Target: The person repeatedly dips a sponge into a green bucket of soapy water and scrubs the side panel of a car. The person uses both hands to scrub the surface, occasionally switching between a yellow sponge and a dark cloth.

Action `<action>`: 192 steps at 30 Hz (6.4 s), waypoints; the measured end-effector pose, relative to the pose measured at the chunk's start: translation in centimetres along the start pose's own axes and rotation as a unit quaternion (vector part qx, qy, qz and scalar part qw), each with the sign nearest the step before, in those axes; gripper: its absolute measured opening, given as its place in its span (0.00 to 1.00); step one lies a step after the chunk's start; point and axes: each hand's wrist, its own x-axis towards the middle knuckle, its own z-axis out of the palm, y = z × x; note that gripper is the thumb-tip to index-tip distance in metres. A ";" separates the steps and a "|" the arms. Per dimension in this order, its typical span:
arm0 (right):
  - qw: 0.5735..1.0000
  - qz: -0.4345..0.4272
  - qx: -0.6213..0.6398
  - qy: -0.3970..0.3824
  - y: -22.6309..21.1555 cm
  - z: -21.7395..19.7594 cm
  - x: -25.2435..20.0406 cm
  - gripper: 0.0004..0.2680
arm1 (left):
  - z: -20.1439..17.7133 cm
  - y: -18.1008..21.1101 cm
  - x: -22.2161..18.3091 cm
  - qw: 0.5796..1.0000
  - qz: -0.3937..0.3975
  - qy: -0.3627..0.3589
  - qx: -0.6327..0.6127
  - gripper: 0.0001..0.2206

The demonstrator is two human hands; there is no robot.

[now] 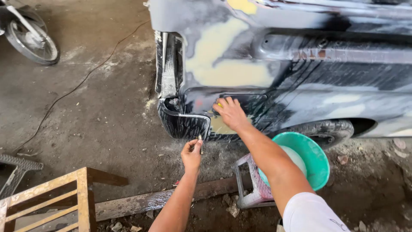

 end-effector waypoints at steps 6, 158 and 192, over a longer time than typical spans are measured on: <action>0.893 0.245 0.311 0.213 -1.3 -0.2 -9.3 0.10 | 3.0 -0.9 -1.5 0.996 -0.069 -0.059 -0.018 0.05; 0.259 0.707 0.658 -0.011 20.0 3.7 -37.4 0.12 | 39.9 -25.9 -16.3 0.983 -0.079 -0.063 0.154 0.14; 0.797 0.239 0.532 0.154 23.6 -27.9 3.0 0.16 | 26.3 34.2 0.2 0.763 0.377 -0.313 0.422 0.18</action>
